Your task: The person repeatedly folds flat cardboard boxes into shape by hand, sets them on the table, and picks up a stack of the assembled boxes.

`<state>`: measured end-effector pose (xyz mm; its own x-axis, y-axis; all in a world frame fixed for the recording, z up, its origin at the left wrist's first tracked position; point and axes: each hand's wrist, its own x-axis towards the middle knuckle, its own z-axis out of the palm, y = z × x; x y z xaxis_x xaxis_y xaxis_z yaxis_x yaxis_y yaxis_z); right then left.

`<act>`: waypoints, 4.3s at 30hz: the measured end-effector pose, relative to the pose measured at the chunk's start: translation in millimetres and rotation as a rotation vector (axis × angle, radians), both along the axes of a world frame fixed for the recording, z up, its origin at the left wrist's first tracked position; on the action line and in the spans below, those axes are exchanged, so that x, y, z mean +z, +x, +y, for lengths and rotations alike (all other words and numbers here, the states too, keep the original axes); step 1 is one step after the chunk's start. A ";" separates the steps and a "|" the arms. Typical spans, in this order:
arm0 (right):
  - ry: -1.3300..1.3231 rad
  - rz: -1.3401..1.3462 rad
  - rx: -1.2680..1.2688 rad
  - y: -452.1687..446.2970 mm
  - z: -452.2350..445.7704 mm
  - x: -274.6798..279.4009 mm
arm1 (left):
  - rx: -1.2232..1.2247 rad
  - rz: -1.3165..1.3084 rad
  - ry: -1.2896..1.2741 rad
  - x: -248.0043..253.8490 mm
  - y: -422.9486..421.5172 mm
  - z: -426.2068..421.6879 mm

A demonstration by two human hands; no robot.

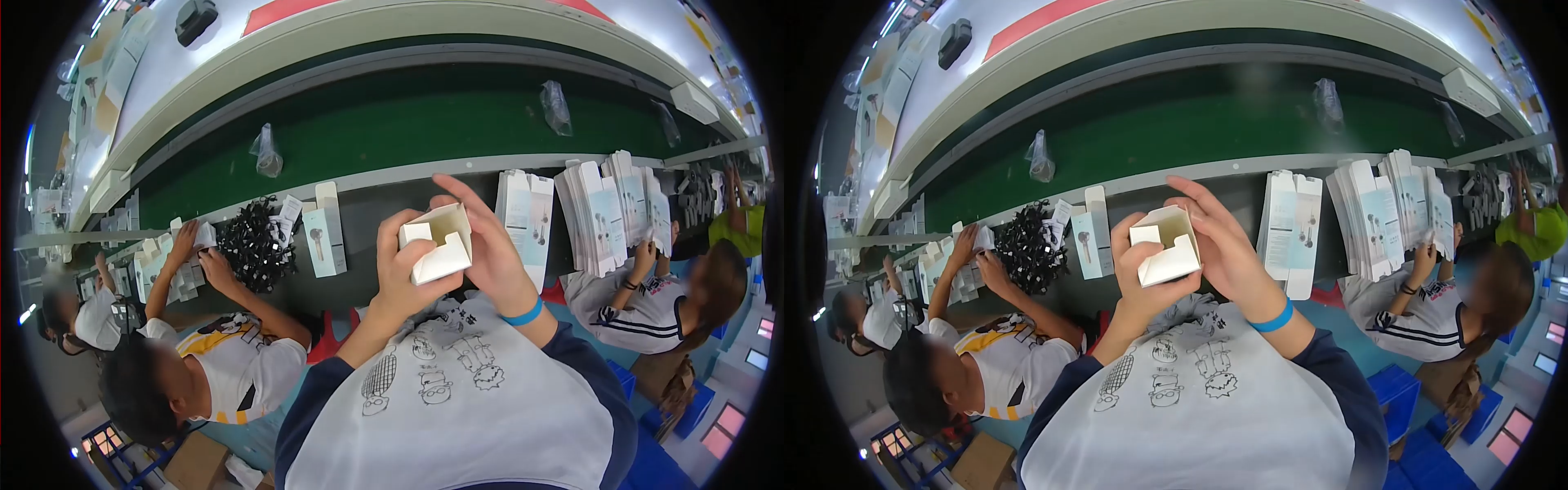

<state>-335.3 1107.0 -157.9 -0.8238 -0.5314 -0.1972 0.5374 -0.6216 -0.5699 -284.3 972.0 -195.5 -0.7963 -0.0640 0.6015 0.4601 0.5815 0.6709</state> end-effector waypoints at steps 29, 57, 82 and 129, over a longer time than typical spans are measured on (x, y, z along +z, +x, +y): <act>0.669 1.019 0.284 -1.3 7.1 -41.4 | -0.394 -0.384 0.383 1.9 16.0 -68.9; 2.135 0.458 -0.453 6.4 133.7 -212.0 | 0.479 -0.578 -0.405 -198.2 54.8 -74.9; 0.706 0.429 -0.250 2.9 62.8 -49.8 | 0.216 -0.519 -0.234 -23.9 -3.7 28.8; 0.419 1.357 -0.179 -20.1 35.4 -27.9 | -0.530 -0.427 0.702 15.7 7.6 15.7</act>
<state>-355.4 1142.4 -185.8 -0.5471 -0.5025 0.6695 -0.6284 -0.2818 -0.7251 -276.7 987.7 -179.8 -0.9671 0.1318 0.2174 0.1842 -0.2257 0.9566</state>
